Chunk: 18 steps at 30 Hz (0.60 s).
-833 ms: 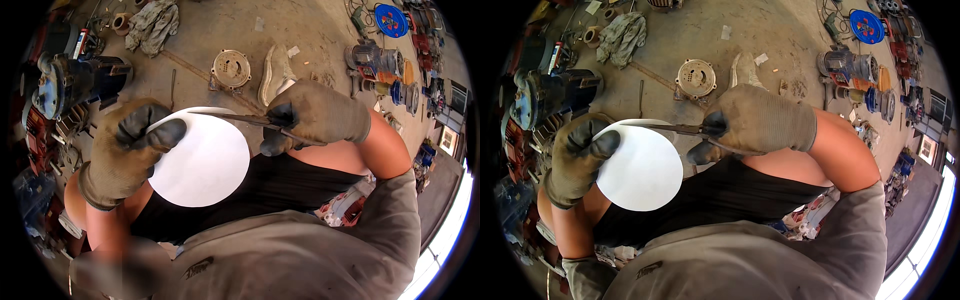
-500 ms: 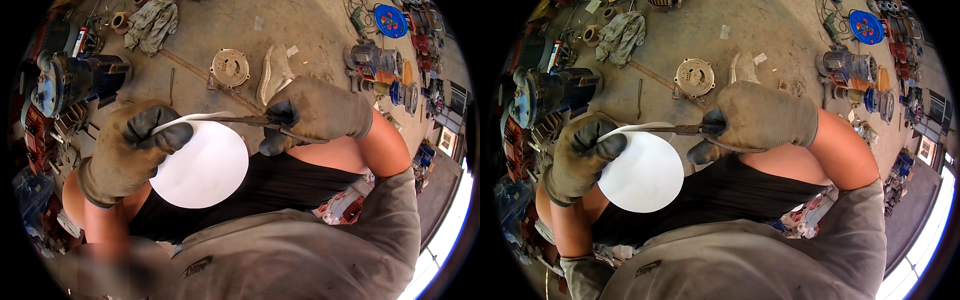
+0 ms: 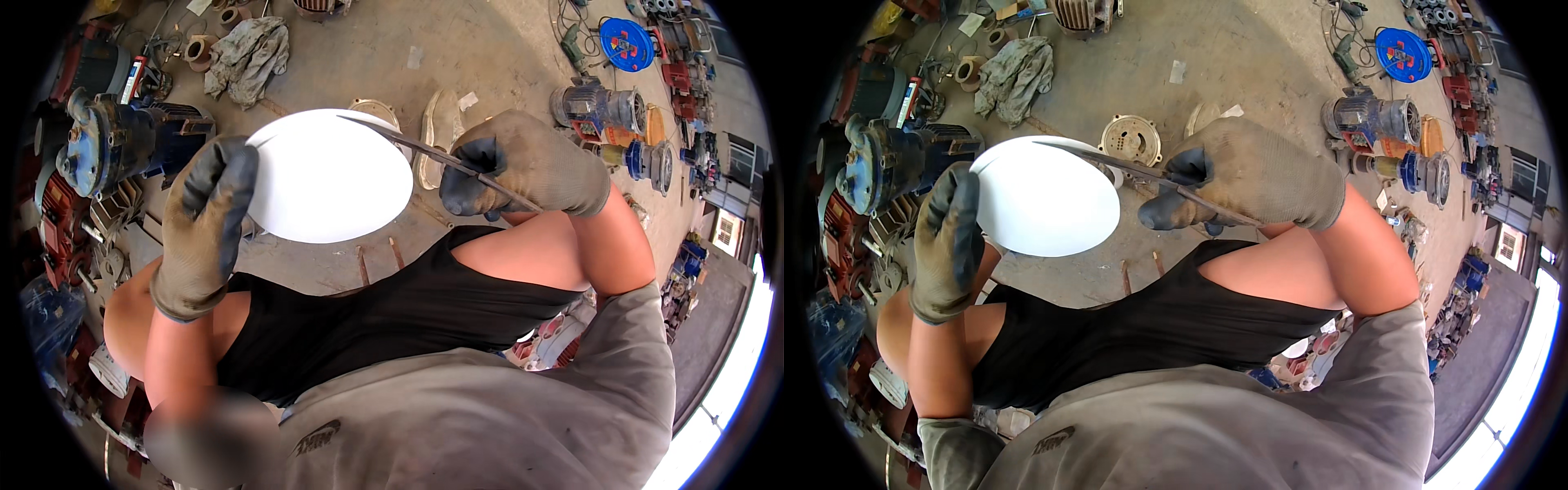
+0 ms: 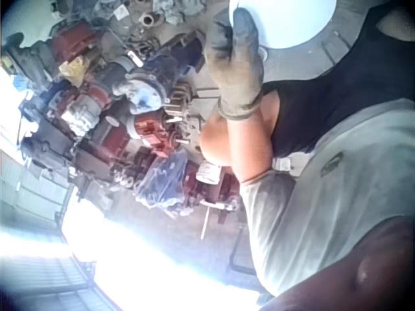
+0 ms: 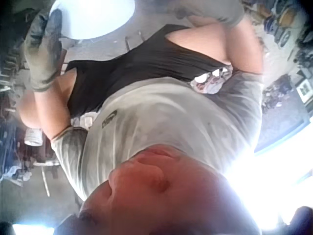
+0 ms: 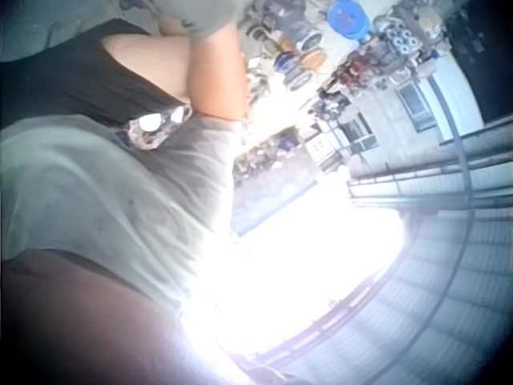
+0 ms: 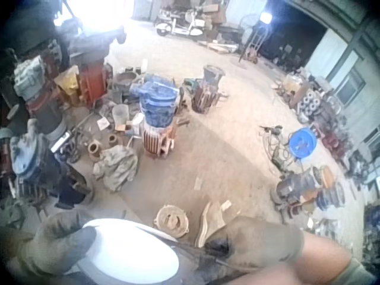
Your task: The person sits on the floor of a workshop and wipes a white circular disc with a cloth. They then use shears to cut a circular ring from the disc. The person applies a blue substance from a bucket onto the cut ring and places it into a metal housing. Finally, they use a screwdriver to work on a blue mechanical component.
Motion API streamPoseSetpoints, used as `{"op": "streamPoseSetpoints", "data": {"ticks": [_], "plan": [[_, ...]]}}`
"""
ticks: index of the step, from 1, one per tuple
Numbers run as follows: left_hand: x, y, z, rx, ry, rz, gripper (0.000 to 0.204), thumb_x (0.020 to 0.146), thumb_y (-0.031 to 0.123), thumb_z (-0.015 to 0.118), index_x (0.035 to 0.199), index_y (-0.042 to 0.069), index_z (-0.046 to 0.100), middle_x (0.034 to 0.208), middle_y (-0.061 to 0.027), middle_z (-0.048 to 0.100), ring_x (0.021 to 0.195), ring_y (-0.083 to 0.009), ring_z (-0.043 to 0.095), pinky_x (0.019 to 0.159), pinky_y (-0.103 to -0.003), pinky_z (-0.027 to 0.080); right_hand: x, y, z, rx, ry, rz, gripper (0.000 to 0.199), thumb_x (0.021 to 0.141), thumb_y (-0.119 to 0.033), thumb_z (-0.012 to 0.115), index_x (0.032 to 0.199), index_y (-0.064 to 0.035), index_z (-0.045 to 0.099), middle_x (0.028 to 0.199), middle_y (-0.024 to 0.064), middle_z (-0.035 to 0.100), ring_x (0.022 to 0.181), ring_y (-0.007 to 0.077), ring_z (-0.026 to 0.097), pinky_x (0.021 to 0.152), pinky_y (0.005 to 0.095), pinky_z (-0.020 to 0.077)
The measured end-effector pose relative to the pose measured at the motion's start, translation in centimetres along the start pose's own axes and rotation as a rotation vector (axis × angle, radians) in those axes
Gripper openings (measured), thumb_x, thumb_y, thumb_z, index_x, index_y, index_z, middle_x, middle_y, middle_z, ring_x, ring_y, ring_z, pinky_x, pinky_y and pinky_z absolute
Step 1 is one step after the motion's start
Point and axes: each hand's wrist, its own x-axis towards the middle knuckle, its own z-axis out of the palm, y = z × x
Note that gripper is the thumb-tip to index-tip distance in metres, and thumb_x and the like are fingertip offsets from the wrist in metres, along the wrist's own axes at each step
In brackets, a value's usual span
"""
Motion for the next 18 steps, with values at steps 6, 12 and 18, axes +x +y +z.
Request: {"op": "streamPoseSetpoints", "data": {"ticks": [6, 12, 18], "plan": [[0.4, -1.3, 0.4, -0.069, 0.136, 0.215, 0.032, 0.106, 0.018, 0.070, 0.128, -0.004, 0.065, 0.118, -0.0026, 0.070, 0.107, -0.0103, 0.063, 0.099, -0.027, 0.050, 0.3, 1.5, 1.0, -0.073, 0.001, -0.252, 0.041, 0.089, -0.040, 0.079, 0.101, -0.0020, 0.071, 0.093, 0.0166, 0.069, 0.078, 0.0370, 0.068, 0.067, 0.0433, 0.0538], [0.1, 2.0, 1.6, 0.208, 0.079, 0.309, 0.024, 0.105, 0.019, 0.072, 0.113, -0.003, 0.069, 0.100, 0.0014, 0.067, 0.093, -0.0074, 0.057, 0.086, -0.024, 0.047, 0.7, 1.5, 2.2, -0.022, 0.047, -0.290, 0.041, 0.089, -0.044, 0.077, 0.102, -0.0052, 0.072, 0.094, 0.0143, 0.070, 0.078, 0.0361, 0.069, 0.067, 0.0423, 0.0533], [0.4, 2.6, 1.2, 0.331, 0.057, 0.349, 0.025, 0.104, 0.020, 0.072, 0.112, -0.003, 0.069, 0.098, 0.0003, 0.065, 0.090, -0.0081, 0.055, 0.084, -0.024, 0.046, 0.8, 0.3, 1.6, -0.034, 0.063, -0.212, 0.059, 0.076, -0.053, 0.088, 0.098, 0.0000, 0.073, 0.082, 0.0151, 0.069, 0.072, 0.0283, 0.064, 0.068, 0.0400, 0.0515]]}}
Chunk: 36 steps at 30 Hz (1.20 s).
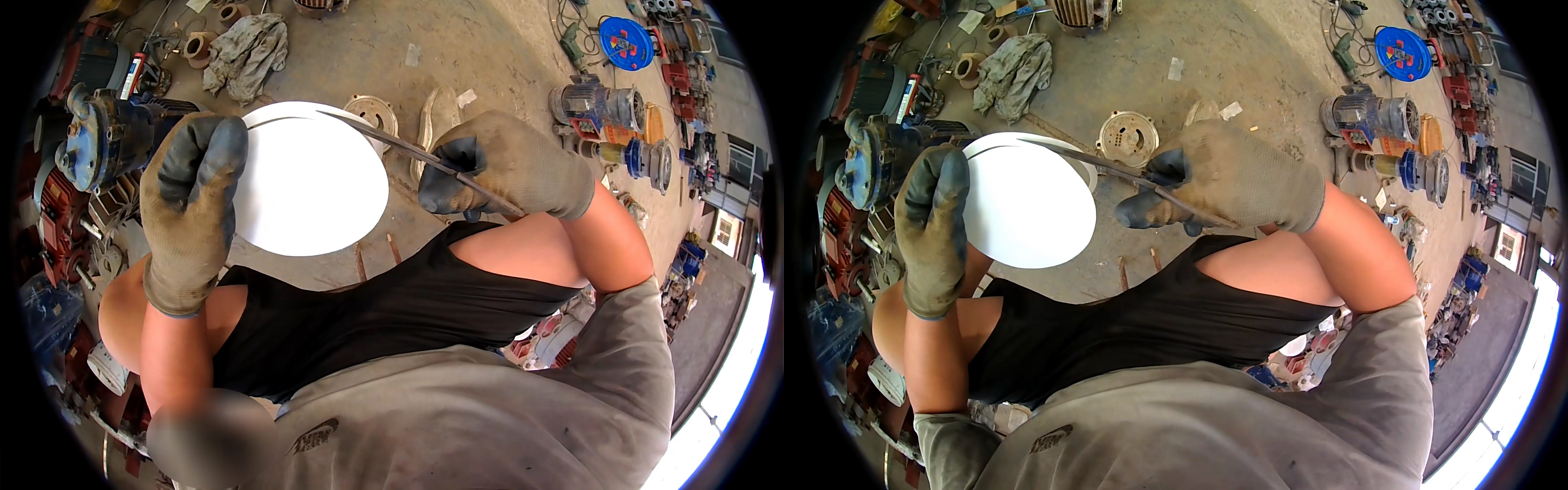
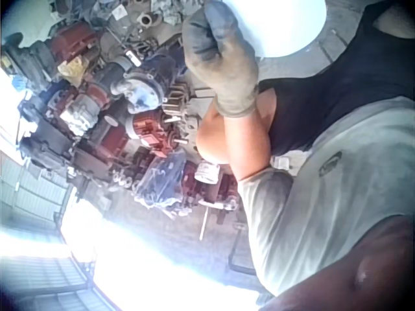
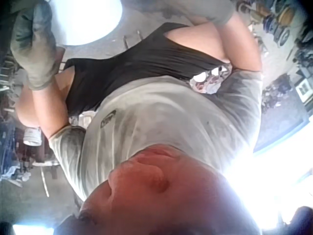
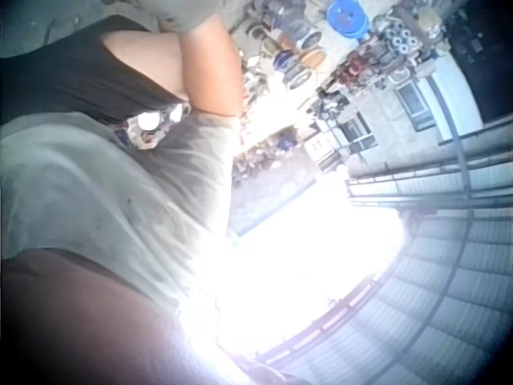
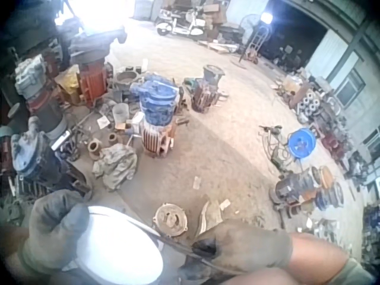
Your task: The person sits on the floor of a workshop and wipes a white circular disc with a cloth. They then use shears to cut a circular ring from the disc. The person applies a blue substance from a bucket onto the cut ring and places it into a metal housing. Finally, they use a screwdriver to work on a blue mechanical component.
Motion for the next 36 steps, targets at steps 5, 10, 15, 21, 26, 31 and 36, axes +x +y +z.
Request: {"op": "streamPoseSetpoints", "data": {"ticks": [5, 10, 15, 21, 26, 31, 36], "plan": [[0.1, 0.2, -0.2, -0.012, -0.058, -0.033, 0.029, 0.102, 0.023, 0.074, 0.114, -0.003, 0.069, 0.099, -0.0002, 0.065, 0.088, -0.0083, 0.054, 0.082, -0.024, 0.046, 0.3, 0.2, 0.2, -0.032, -0.005, 0.057, 0.059, 0.077, -0.050, 0.089, 0.099, 0.0025, 0.073, 0.079, 0.0158, 0.068, 0.071, 0.0264, 0.063, 0.069, 0.0385, 0.0518], [0.4, 0.8, -0.2, 0.051, -0.096, -0.018, 0.033, 0.102, 0.028, 0.075, 0.111, -0.003, 0.069, 0.095, 0.0003, 0.065, 0.086, -0.0086, 0.054, 0.080, -0.024, 0.046, 0.1, -0.2, 0.4, 0.144, -0.037, 0.175, 0.045, 0.079, -0.035, 0.090, 0.100, 0.0020, 0.076, 0.081, 0.0117, 0.073, 0.073, 0.0181, 0.065, 0.069, 0.0355, 0.0538], [0.6, 1.9, -0.4, 0.118, -0.108, -0.029, 0.028, 0.101, 0.025, 0.074, 0.106, -0.003, 0.070, 0.092, 0.0006, 0.064, 0.083, -0.0087, 0.055, 0.077, -0.025, 0.046, 0.1, -1.7, -0.3, 0.119, -0.154, 0.384, 0.040, 0.079, -0.028, 0.090, 0.102, 0.0010, 0.078, 0.084, 0.0099, 0.076, 0.076, 0.0142, 0.067, 0.070, 0.0342, 0.0555], [1.2, 1.9, -0.6, 0.100, -0.249, 0.000, 0.019, 0.099, 0.016, 0.073, 0.102, -0.002, 0.071, 0.091, -0.0012, 0.065, 0.082, -0.0102, 0.057, 0.075, -0.027, 0.048, -0.2, 0.0, 0.6, 0.032, -0.089, 0.144, 0.039, 0.081, -0.033, 0.090, 0.100, -0.0007, 0.079, 0.085, 0.0113, 0.076, 0.076, 0.0186, 0.070, 0.071, 0.0353, 0.0564], [1.2, 1.9, -0.3, 0.141, -0.233, 0.042, 0.014, 0.096, 0.011, 0.073, 0.100, -0.002, 0.071, 0.092, -0.0029, 0.066, 0.082, -0.0125, 0.059, 0.075, -0.027, 0.049, 0.1, -0.7, 0.7, 0.047, -0.117, 0.213, 0.041, 0.082, -0.038, 0.089, 0.099, -0.0020, 0.079, 0.085, 0.0133, 0.075, 0.075, 0.0236, 0.070, 0.071, 0.0371, 0.0567], [1.8, 1.7, -1.0, 0.142, -0.311, 0.043, 0.016, 0.095, 0.012, 0.074, 0.103, -0.002, 0.070, 0.094, -0.0047, 0.067, 0.082, -0.0129, 0.059, 0.075, -0.028, 0.049, -0.3, 0.4, 0.8, 0.008, -0.129, 0.150, 0.040, 0.082, -0.037, 0.090, 0.097, -0.0015, 0.079, 0.082, 0.0131, 0.075, 0.074, 0.0223, 0.069, 0.070, 0.0374, 0.0559], [2.0, 1.4, -0.7, 0.095, -0.376, 0.054, 0.024, 0.097, 0.021, 0.075, 0.101, -0.002, 0.068, 0.090, -0.0029, 0.062, 0.080, -0.0119, 0.055, 0.074, -0.028, 0.046, 0.0, -0.6, 1.0, 0.044, -0.097, 0.133, 0.038, 0.084, -0.036, 0.089, 0.096, -0.0019, 0.079, 0.080, 0.0123, 0.074, 0.071, 0.0210, 0.067, 0.067, 0.0376, 0.0544]]}}
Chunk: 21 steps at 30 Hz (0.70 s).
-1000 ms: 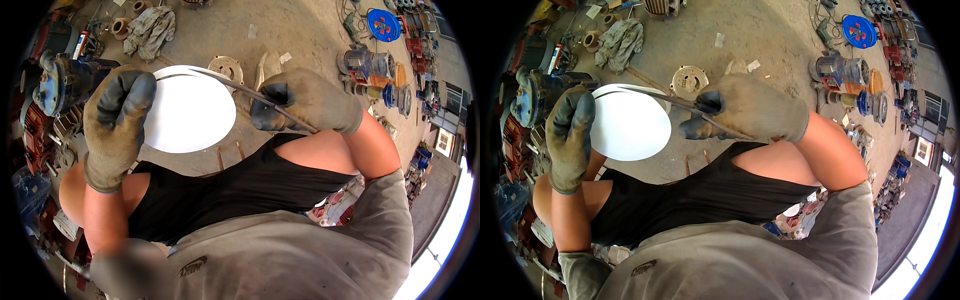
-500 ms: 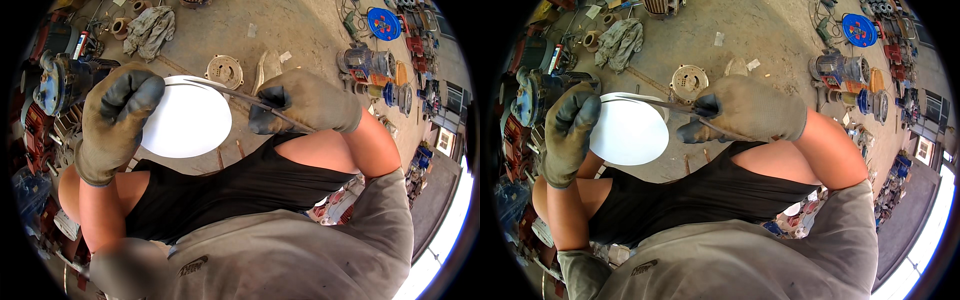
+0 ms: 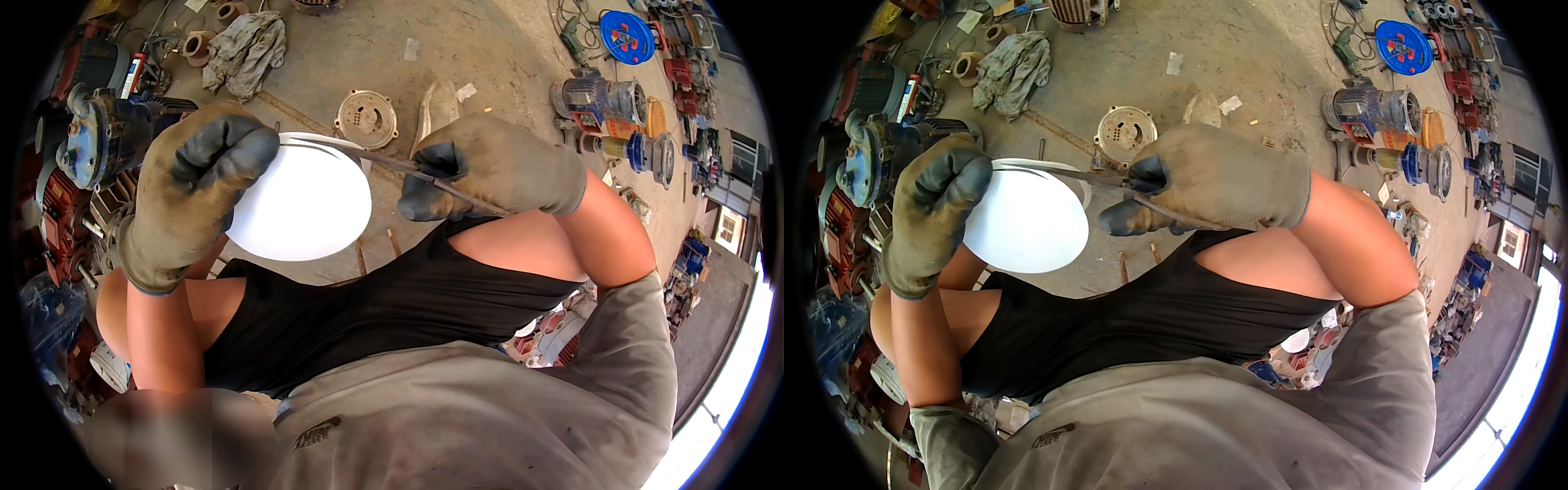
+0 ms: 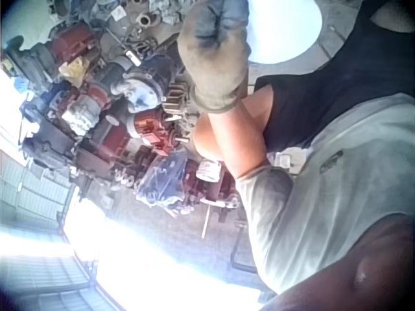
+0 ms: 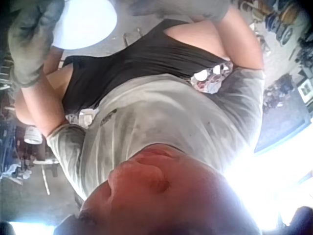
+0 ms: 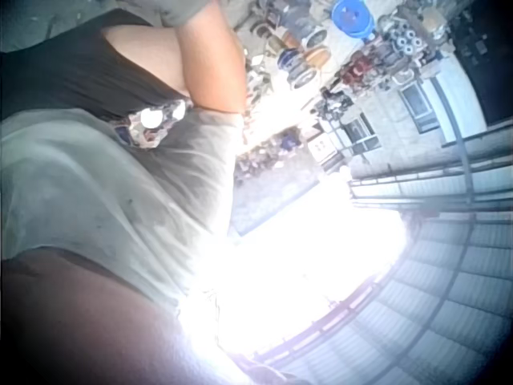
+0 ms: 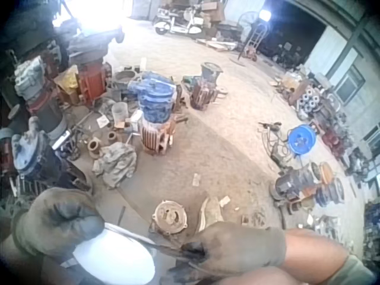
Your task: The person sits on the floor of a workshop and wipes a white circular disc with a cloth. They then use shears to cut a circular ring from the disc. The person applies a blue substance from a bucket onto the cut ring and places it into a metal housing. Finally, they use a screwdriver to work on a blue mechanical component.
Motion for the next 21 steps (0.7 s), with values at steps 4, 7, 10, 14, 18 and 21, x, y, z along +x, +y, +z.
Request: {"op": "streamPoseSetpoints", "data": {"ticks": [4, 7, 10, 14, 18, 21], "plan": [[0.0, -0.2, 0.6, -0.014, 0.011, 0.014, 0.034, 0.101, 0.032, 0.074, 0.093, 0.000, 0.066, 0.085, -0.0005, 0.054, 0.076, -0.0114, 0.047, 0.070, -0.028, 0.040, 0.1, 0.5, 0.1, -0.065, -0.008, -0.046, 0.038, 0.087, -0.039, 0.087, 0.095, -0.0024, 0.079, 0.077, 0.0113, 0.072, 0.067, 0.0199, 0.065, 0.064, 0.0378, 0.0531], [0.2, -0.3, -0.3, 0.027, -0.043, 0.018, 0.030, 0.097, 0.027, 0.078, 0.101, -0.001, 0.068, 0.087, -0.0010, 0.061, 0.078, -0.0108, 0.053, 0.071, -0.027, 0.046, -0.1, -0.1, -0.2, -0.041, -0.082, 0.110, 0.039, 0.088, -0.041, 0.086, 0.093, -0.0028, 0.079, 0.074, 0.0106, 0.071, 0.064, 0.0188, 0.063, 0.062, 0.0377, 0.0523], [0.2, 0.0, -0.7, 0.048, -0.063, -0.033, 0.032, 0.095, 0.026, 0.080, 0.105, -0.002, 0.069, 0.088, -0.0011, 0.065, 0.079, -0.0103, 0.058, 0.072, -0.027, 0.049, -0.2, -0.4, -0.2, -0.032, -0.088, 0.142, 0.040, 0.088, -0.042, 0.086, 0.093, -0.0033, 0.080, 0.072, 0.0099, 0.070, 0.063, 0.0178, 0.063, 0.061, 0.0375, 0.0519], [0.2, 0.1, -0.9, 0.033, -0.070, -0.055, 0.035, 0.094, 0.028, 0.081, 0.108, -0.002, 0.070, 0.088, -0.0014, 0.066, 0.079, -0.0100, 0.061, 0.073, -0.027, 0.051, 0.0, -0.6, -0.1, -0.106, -0.039, -0.021, 0.040, 0.088, -0.043, 0.085, 0.092, -0.0033, 0.079, 0.070, 0.0089, 0.069, 0.063, 0.0169, 0.063, 0.061, 0.0376, 0.0518], [0.1, -0.2, -0.2, -0.049, -0.046, -0.057, 0.036, 0.093, 0.029, 0.082, 0.109, -0.001, 0.071, 0.087, -0.0012, 0.067, 0.079, -0.0104, 0.062, 0.073, -0.027, 0.052, 0.1, -0.4, 0.2, -0.117, -0.046, -0.049, 0.041, 0.089, -0.043, 0.085, 0.090, -0.0030, 0.078, 0.069, 0.0088, 0.068, 0.062, 0.0168, 0.063, 0.060, 0.0374, 0.0518], [0.2, -0.1, -0.4, 0.020, -0.050, -0.027, 0.030, 0.095, 0.027, 0.080, 0.106, 0.000, 0.072, 0.086, -0.0002, 0.067, 0.077, -0.0103, 0.061, 0.072, -0.027, 0.051, 0.0, -0.3, 0.1, -0.045, -0.085, 0.048, 0.043, 0.087, -0.046, 0.086, 0.089, -0.0030, 0.078, 0.070, 0.0085, 0.069, 0.062, 0.0162, 0.063, 0.060, 0.0366, 0.0524]]}}
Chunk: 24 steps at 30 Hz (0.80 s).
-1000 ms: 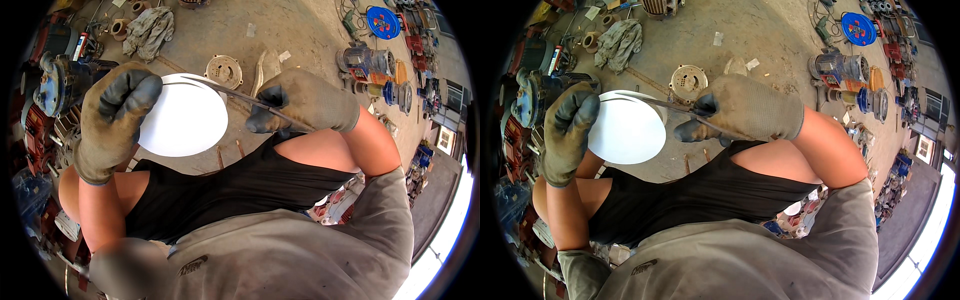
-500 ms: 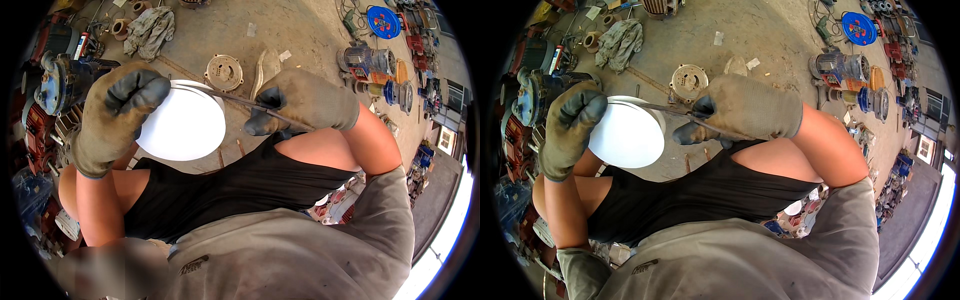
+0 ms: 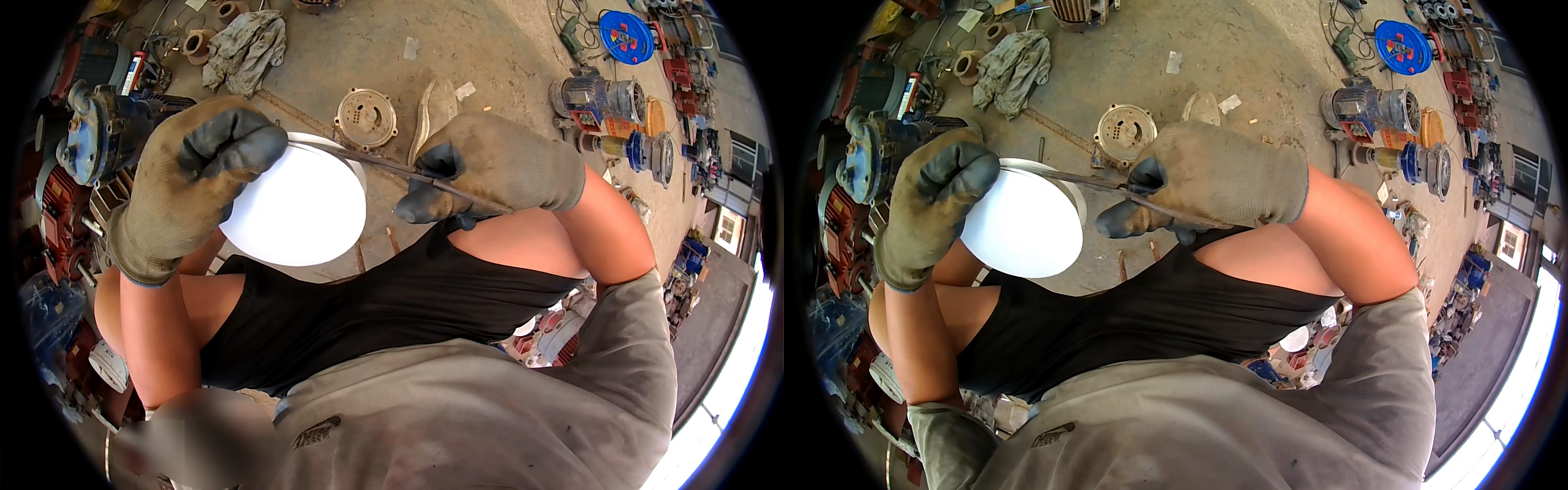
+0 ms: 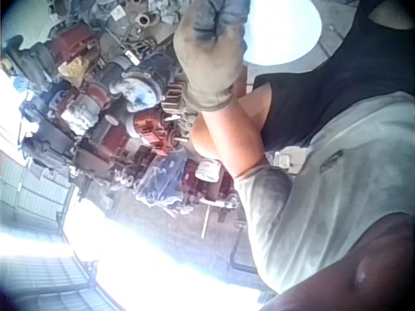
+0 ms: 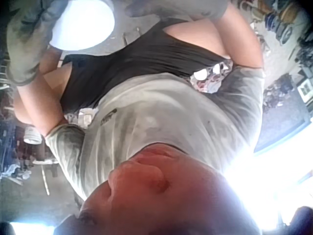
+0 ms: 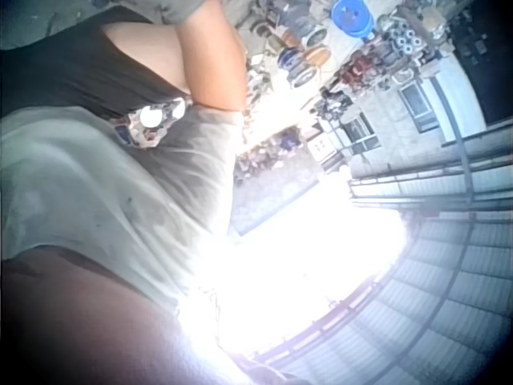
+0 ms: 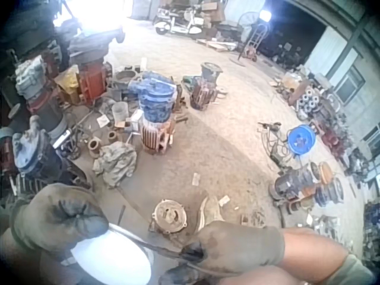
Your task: The person sits on the floor of a workshop and wipes a white circular disc with a cloth. They then use shears to cut a circular ring from the disc. The person applies a blue substance from a bucket onto the cut ring and places it into a metal housing. Finally, they use a screwdriver to work on a blue mechanical component.
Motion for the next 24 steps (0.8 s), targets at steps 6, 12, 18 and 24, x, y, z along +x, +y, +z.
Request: {"op": "streamPoseSetpoints", "data": {"ticks": [6, 12, 18, 24], "plan": [[-0.2, 0.4, 0.2, -0.019, 0.196, -0.102, 0.023, 0.098, 0.024, 0.079, 0.100, 0.001, 0.074, 0.084, 0.0023, 0.065, 0.076, -0.0079, 0.058, 0.070, -0.026, 0.048, -0.4, -1.1, -0.4, 0.128, -0.012, 0.138, 0.047, 0.086, -0.049, 0.087, 0.091, -0.0026, 0.078, 0.074, 0.0076, 0.071, 0.064, 0.0168, 0.063, 0.062, 0.0365, 0.0526], [-0.1, 0.2, 0.8, -0.041, 0.205, -0.072, 0.024, 0.097, 0.023, 0.081, 0.101, 0.001, 0.074, 0.086, 0.0033, 0.066, 0.078, -0.0061, 0.057, 0.072, -0.024, 0.048, 0.3, -0.1, 0.5, 0.079, 0.045, 0.032, 0.046, 0.087, -0.046, 0.086, 0.093, -0.0015, 0.077, 0.074, 0.0089, 0.072, 0.068, 0.0189, 0.066, 0.066, 0.0382, 0.0535], [-0.3, 0.4, 0.3, -0.108, 0.118, -0.114, 0.019, 0.097, 0.014, 0.081, 0.106, 0.000, 0.073, 0.088, 0.0011, 0.068, 0.081, -0.0068, 0.060, 0.074, -0.024, 0.050, 0.3, -1.1, -0.2, 0.046, -0.032, 0.107, 0.045, 0.088, -0.045, 0.086, 0.088, -0.0009, 0.078, 0.072, 0.0088, 0.070, 0.066, 0.0175, 0.066, 0.063, 0.0372, 0.0528], [-0.3, 0.1, 0.5, -0.046, 0.165, -0.103, 0.016, 0.099, 0.014, 0.078, 0.107, 0.000, 0.073, 0.092, 0.0001, 0.070, 0.084, -0.0076, 0.062, 0.077, -0.024, 0.052, 0.3, -1.5, -0.1, 0.129, -0.018, 0.138, 0.042, 0.088, -0.042, 0.087, 0.089, -0.0010, 0.079, 0.071, 0.0067, 0.070, 0.066, 0.0106, 0.065, 0.060, 0.0313, 0.0516]]}}
